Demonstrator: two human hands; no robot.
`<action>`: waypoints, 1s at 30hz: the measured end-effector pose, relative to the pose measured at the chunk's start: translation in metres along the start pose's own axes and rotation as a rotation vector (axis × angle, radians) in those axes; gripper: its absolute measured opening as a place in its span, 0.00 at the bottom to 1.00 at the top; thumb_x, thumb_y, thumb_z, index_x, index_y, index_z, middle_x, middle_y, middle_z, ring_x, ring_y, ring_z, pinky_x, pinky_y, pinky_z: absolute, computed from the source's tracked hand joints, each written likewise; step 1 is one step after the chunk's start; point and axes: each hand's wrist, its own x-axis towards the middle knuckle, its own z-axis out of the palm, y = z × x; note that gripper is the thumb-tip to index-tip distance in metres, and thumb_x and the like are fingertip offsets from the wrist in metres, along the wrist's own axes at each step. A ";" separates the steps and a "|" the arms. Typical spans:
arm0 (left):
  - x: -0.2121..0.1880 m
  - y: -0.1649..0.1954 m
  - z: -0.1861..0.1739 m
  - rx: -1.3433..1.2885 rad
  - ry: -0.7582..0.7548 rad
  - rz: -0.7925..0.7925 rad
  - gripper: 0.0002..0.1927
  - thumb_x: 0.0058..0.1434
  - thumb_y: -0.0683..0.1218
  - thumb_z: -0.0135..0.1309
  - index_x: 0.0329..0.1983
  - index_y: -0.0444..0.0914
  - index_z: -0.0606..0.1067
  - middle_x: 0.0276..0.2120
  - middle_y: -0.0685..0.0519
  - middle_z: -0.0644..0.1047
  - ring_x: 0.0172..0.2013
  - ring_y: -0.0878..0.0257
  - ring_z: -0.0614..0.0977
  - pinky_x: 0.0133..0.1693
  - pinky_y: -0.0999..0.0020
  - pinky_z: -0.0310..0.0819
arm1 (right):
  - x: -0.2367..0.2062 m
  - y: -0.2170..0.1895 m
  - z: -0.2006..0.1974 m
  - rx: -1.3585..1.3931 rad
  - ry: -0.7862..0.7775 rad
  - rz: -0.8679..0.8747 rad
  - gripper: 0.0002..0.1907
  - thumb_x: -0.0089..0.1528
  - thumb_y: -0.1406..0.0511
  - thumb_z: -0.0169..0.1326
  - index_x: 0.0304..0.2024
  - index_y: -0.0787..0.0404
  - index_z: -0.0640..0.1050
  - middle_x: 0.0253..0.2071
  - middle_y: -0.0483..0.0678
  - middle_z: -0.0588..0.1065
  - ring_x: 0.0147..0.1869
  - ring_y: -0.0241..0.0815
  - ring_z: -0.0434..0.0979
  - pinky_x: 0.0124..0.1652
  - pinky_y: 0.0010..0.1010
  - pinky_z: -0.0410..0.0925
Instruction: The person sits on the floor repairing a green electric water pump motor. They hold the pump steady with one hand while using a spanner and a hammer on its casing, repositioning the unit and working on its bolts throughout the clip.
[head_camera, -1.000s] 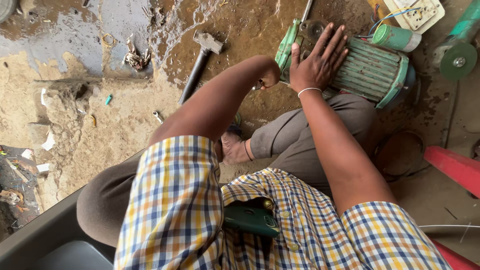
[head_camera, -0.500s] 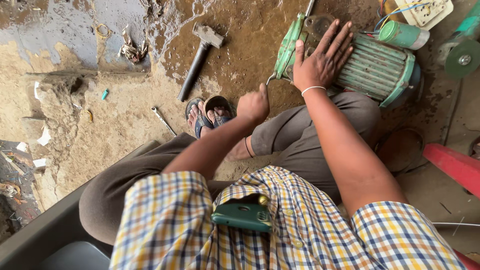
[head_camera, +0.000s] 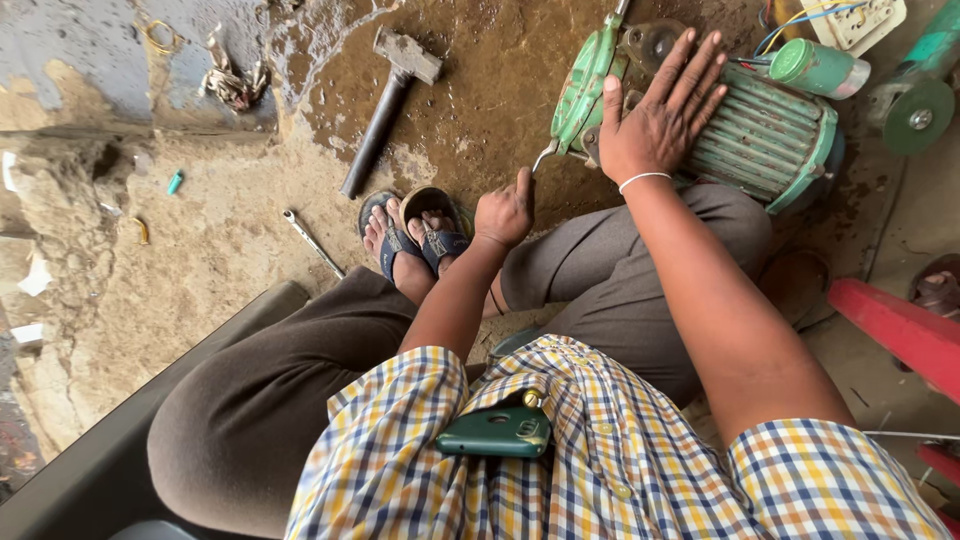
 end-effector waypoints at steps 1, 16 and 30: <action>0.001 -0.001 0.000 -0.016 0.023 0.003 0.21 0.71 0.48 0.40 0.65 0.37 0.65 0.32 0.44 0.81 0.30 0.44 0.83 0.31 0.48 0.76 | 0.000 0.000 0.001 0.007 0.014 0.006 0.49 0.76 0.39 0.40 0.81 0.66 0.42 0.83 0.61 0.37 0.87 0.63 0.33 0.79 0.55 0.33; 0.085 -0.025 -0.058 -0.197 -0.144 -0.574 0.19 0.70 0.53 0.35 0.54 0.41 0.73 0.45 0.40 0.81 0.46 0.42 0.82 0.47 0.45 0.76 | 0.003 0.010 0.014 0.094 0.081 -0.068 0.45 0.75 0.41 0.41 0.82 0.61 0.47 0.83 0.60 0.40 0.87 0.65 0.37 0.79 0.57 0.36; 0.191 0.022 -0.085 -0.280 -0.581 -0.251 0.14 0.56 0.42 0.59 0.46 0.37 0.82 0.48 0.42 0.81 0.50 0.49 0.83 0.48 0.56 0.79 | 0.002 0.007 0.014 0.067 0.087 -0.095 0.43 0.76 0.44 0.42 0.82 0.61 0.47 0.84 0.60 0.40 0.87 0.65 0.35 0.79 0.59 0.35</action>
